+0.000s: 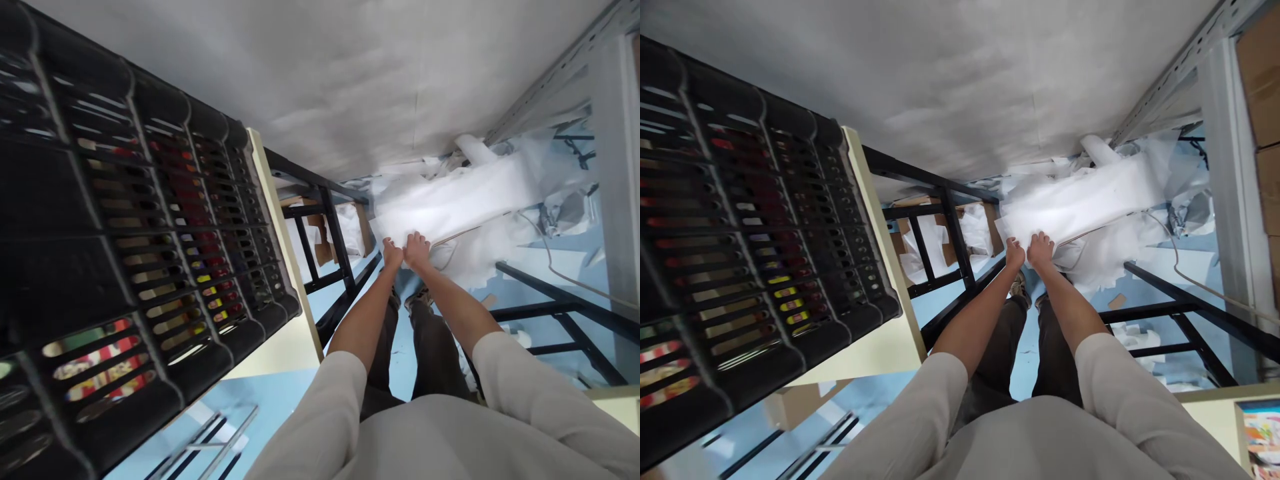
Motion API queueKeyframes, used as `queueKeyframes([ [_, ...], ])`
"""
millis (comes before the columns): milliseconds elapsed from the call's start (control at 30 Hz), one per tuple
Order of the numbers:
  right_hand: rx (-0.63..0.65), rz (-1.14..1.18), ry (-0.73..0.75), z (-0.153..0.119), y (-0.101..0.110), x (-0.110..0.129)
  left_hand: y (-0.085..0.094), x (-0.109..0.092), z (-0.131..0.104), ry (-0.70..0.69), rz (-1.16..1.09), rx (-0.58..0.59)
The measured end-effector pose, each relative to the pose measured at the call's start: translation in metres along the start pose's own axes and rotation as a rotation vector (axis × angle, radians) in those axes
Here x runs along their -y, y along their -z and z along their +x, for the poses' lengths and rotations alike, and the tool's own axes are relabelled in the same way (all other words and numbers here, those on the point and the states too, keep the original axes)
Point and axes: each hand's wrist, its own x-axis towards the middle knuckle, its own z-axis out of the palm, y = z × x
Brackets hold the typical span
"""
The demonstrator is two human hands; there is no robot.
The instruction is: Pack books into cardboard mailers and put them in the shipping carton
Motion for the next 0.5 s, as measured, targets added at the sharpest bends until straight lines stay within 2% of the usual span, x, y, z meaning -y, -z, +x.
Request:
queueKeyframes([
  [67, 0.013, 0.001, 0.024, 0.003, -0.001, -0.004, -0.001, 0.001, 0.002, 0.064, 0.015, -0.006],
  [300, 0.082, 0.057, 0.044, 0.012, -0.006, -0.018, -0.002, -0.005, 0.008, 0.150, -0.026, -0.053],
  [500, 0.109, 0.126, 0.059, 0.015, -0.003, -0.023, 0.003, -0.012, 0.000, 0.079, -0.057, -0.044],
])
